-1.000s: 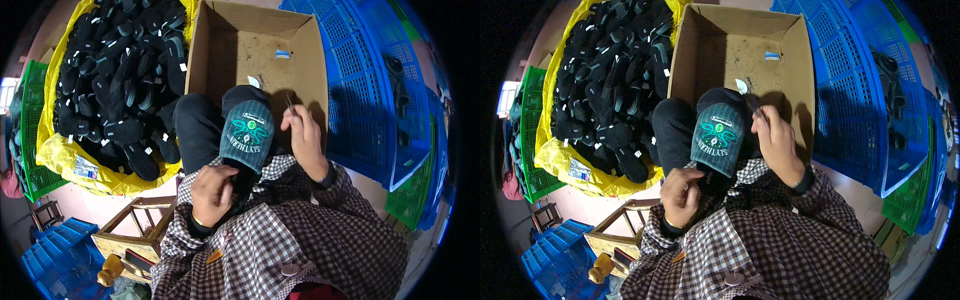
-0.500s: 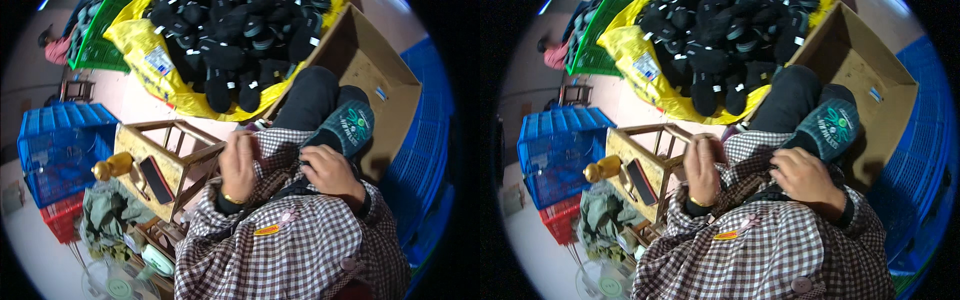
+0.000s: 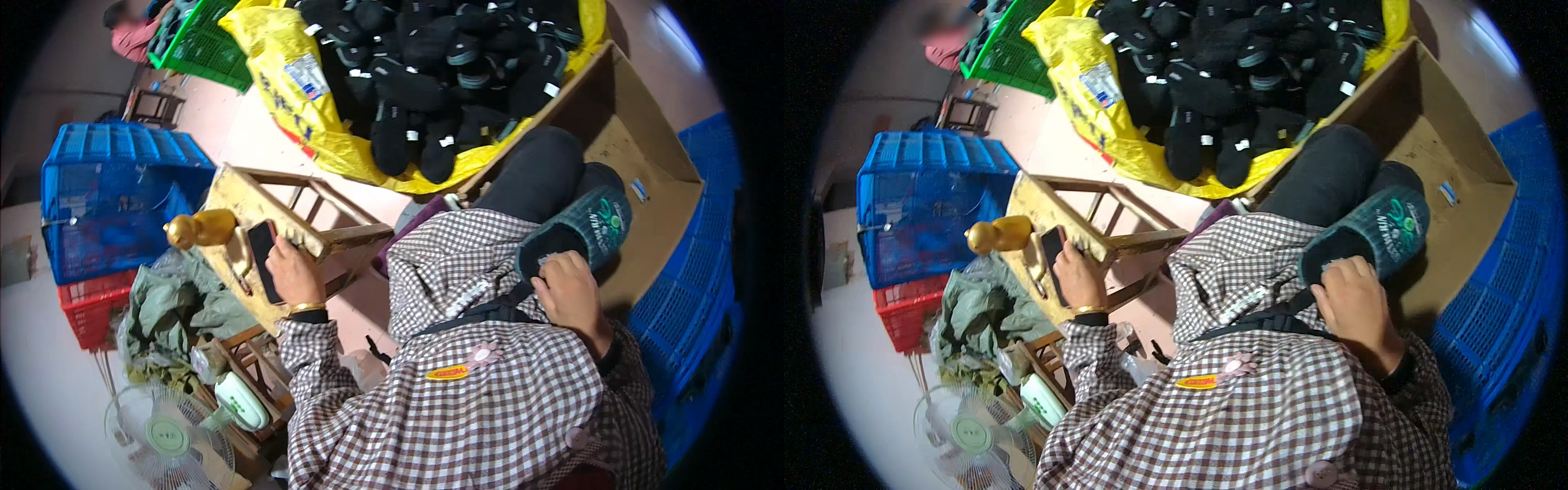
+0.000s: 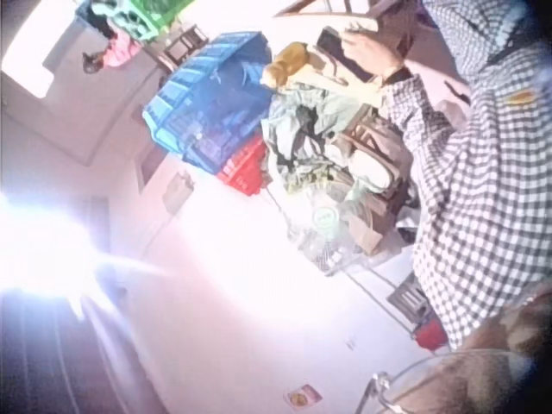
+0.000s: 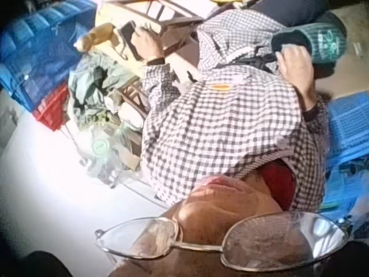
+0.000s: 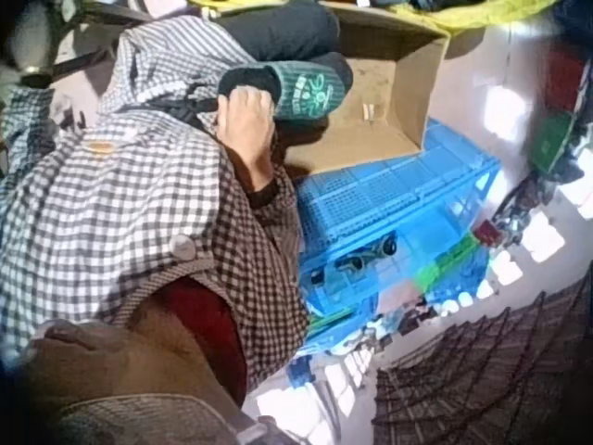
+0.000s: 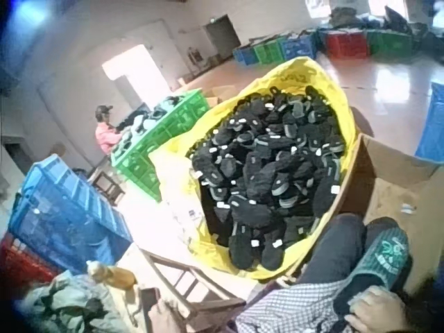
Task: The person sits on the floor and repeatedly picks up black slippers from a yellow sack. They turn each slipper over to inspect the sole, interior, and upper, then place it back into the sack. The process is repeated for several slippers.
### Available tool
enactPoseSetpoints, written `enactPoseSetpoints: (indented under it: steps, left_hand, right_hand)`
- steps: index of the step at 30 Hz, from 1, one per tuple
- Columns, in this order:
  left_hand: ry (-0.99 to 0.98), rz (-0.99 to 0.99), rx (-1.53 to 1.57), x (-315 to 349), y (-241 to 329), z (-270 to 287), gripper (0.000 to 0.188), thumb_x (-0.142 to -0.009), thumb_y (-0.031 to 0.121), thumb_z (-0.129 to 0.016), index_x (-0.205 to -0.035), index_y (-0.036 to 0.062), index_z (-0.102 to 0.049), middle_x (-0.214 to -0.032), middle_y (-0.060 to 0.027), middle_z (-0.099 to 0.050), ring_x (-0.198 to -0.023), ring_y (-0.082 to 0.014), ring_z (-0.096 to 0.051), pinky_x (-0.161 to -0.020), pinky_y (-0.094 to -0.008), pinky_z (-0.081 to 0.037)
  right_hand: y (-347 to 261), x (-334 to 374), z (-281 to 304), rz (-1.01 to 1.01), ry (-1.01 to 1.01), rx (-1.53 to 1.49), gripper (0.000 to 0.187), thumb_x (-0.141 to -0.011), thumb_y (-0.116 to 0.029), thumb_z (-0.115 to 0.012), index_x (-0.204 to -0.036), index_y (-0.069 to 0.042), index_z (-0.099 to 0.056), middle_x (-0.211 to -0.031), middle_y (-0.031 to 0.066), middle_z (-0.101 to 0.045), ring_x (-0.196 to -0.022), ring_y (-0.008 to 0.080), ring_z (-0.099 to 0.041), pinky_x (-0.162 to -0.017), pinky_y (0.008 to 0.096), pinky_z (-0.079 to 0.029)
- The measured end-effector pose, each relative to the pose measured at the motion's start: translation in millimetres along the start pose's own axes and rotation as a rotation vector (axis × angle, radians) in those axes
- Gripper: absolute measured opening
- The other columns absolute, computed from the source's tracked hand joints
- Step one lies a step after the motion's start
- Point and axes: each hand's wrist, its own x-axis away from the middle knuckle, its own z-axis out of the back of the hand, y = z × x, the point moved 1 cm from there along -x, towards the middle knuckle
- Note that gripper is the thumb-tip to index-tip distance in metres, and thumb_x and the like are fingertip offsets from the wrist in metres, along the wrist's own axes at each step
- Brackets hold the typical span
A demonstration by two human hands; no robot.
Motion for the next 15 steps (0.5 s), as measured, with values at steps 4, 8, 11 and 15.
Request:
enactPoseSetpoints:
  steps: [4,8,11,15]
  left_hand:
    - [0.220,-0.185,-0.012,-4.4,39.5,33.3,0.040,-0.084,0.013,-0.060,-0.120,-0.0032,-0.053,-0.112,-0.0179,-0.058,-0.101,-0.0366,-0.052,-0.088,-0.0432,-0.044]
    - [-0.284,-0.474,1.223,17.7,141.2,39.0,0.041,-0.087,0.013,-0.061,-0.124,-0.0031,-0.051,-0.119,-0.0229,-0.056,-0.108,-0.0385,-0.054,-0.094,-0.0411,-0.043]
    - [-0.471,-1.033,1.158,38.5,238.1,70.9,0.053,-0.085,0.018,-0.066,-0.128,-0.0051,-0.046,-0.116,-0.0251,-0.056,-0.107,-0.0378,-0.056,-0.089,-0.0389,-0.047]
    - [-0.589,-1.093,1.056,72.2,295.2,49.9,0.050,-0.085,0.028,-0.064,-0.114,-0.0093,-0.048,-0.089,-0.0247,-0.062,-0.071,-0.0378,-0.062,-0.061,-0.0421,-0.051]
  right_hand:
    - [-6.6,4.9,5.7,-0.139,-0.031,0.063,0.026,-0.080,-0.021,-0.067,-0.090,0.002,-0.060,-0.113,0.0163,-0.054,-0.111,0.0321,-0.047,-0.095,0.0405,-0.041]
    - [-10.1,11.8,-2.6,-0.341,0.056,-0.050,0.036,-0.083,-0.009,-0.060,-0.114,0.007,-0.053,-0.131,0.0235,-0.044,-0.123,0.0371,-0.041,-0.102,0.0421,-0.038]
    - [-8.6,22.4,-15.2,-0.470,0.087,0.029,0.055,-0.082,-0.007,-0.058,-0.132,0.006,-0.040,-0.132,0.0251,-0.042,-0.122,0.0396,-0.041,-0.103,0.0437,-0.037]
    - [-6.0,26.8,-16.0,-0.685,0.138,-0.036,0.056,-0.082,-0.004,-0.055,-0.134,0.004,-0.037,-0.128,0.0251,-0.044,-0.120,0.0409,-0.042,-0.102,0.0453,-0.037]
